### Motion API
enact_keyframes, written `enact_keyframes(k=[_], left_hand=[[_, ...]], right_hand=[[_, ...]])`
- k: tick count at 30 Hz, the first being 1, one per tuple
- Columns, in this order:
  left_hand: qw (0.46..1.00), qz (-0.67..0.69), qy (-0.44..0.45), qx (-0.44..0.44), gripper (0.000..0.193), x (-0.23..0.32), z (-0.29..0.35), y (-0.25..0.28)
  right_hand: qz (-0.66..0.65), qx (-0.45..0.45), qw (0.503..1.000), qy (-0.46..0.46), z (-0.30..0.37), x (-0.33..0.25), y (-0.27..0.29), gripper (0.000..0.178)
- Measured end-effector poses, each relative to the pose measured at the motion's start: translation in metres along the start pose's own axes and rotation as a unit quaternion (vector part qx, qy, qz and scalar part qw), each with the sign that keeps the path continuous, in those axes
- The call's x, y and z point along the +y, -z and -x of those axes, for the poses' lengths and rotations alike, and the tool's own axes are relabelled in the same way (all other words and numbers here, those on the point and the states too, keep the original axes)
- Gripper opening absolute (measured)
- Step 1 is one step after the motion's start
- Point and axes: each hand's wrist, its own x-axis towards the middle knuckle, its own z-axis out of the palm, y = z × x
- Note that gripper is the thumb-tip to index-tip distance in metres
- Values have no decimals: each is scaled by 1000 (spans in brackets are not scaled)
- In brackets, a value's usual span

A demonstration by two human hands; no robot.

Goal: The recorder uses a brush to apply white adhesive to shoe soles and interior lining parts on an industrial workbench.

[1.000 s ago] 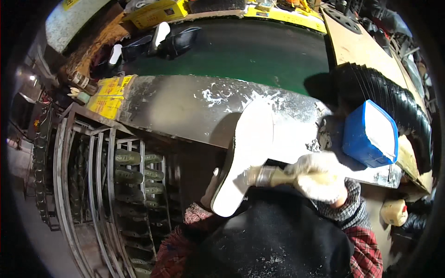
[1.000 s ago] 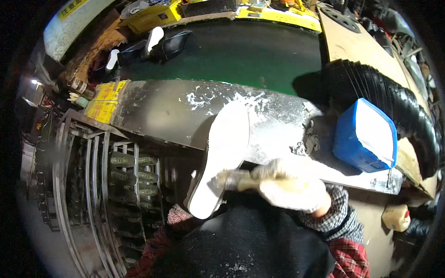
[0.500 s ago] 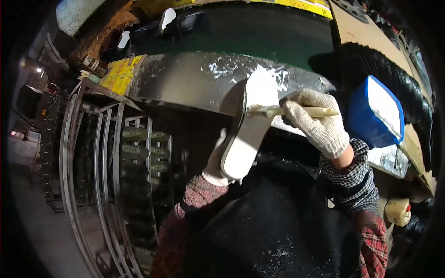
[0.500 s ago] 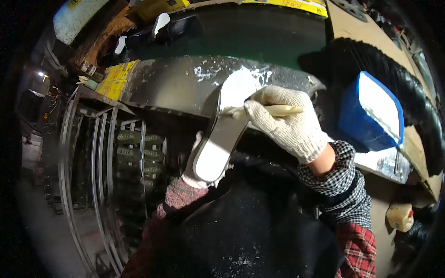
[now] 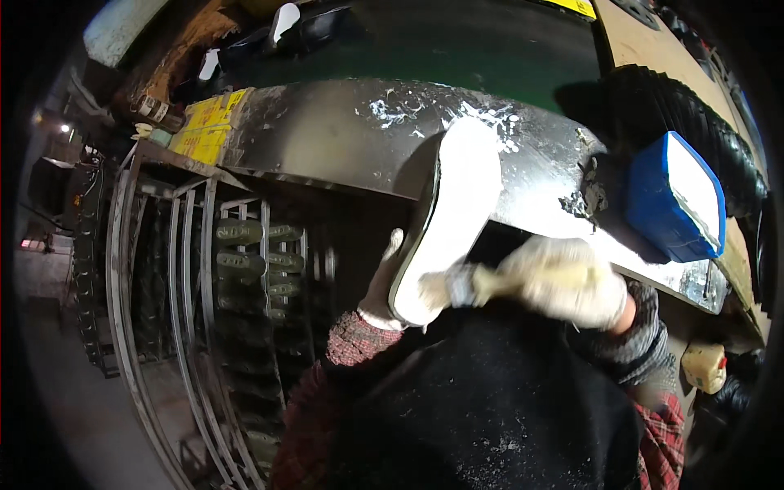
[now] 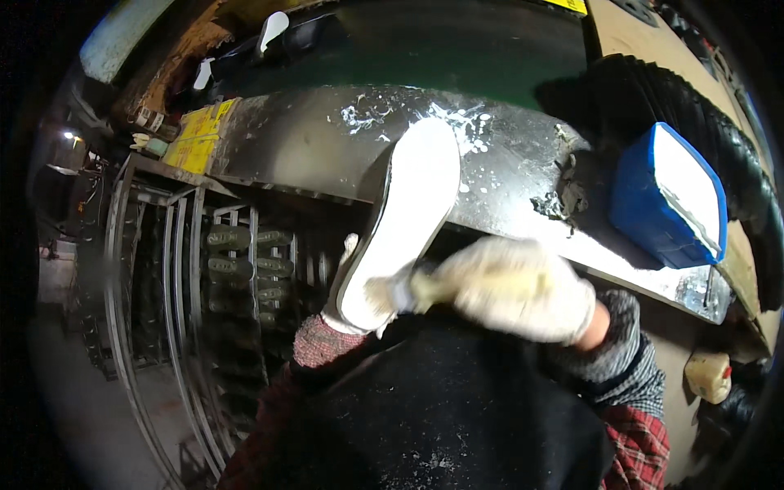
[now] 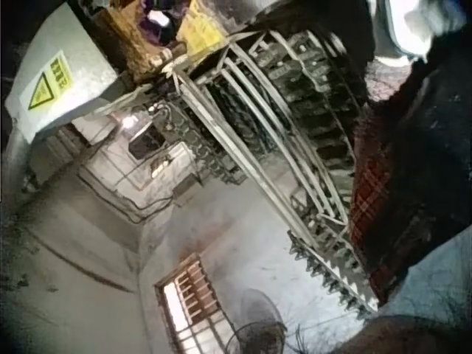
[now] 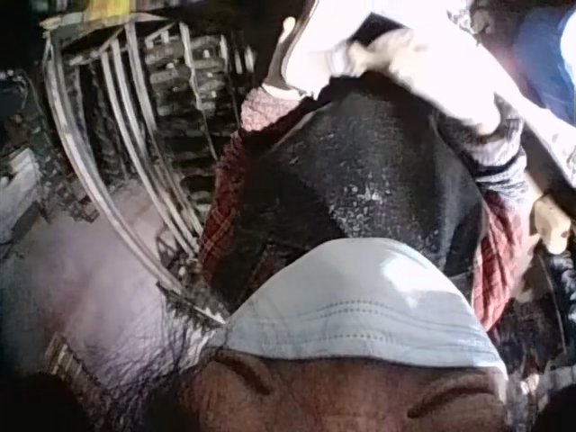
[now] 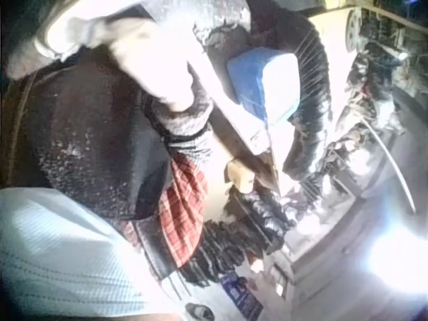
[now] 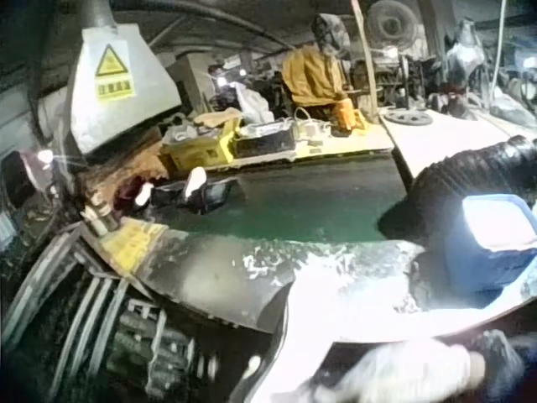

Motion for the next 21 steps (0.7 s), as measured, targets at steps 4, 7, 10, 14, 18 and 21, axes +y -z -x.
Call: enact_keyframes(k=[4,7,10,14,18,21], left_hand=[[996,73,40,-10,72,10,8,15],[987,98,20,128,89,13,13,3],[975,142,-28,166,95,15,-1,-34],[988,-72,36,129,98,52,-22,-42],[930,-145,-126,314,62,116,-77,-74],[903,-141,-285,289,68,125,-143,-83]], right_hand=[[-186,291,933,-100,6,58,60,22],[264,217,938,56,-18,48,66,29],[367,50,926,73,-25,23,28,29],[322,83,921,201,1,11,19,26],[453,170,855,185,42,-26,72,30],[489,298,812,113,131,-57,126,28]])
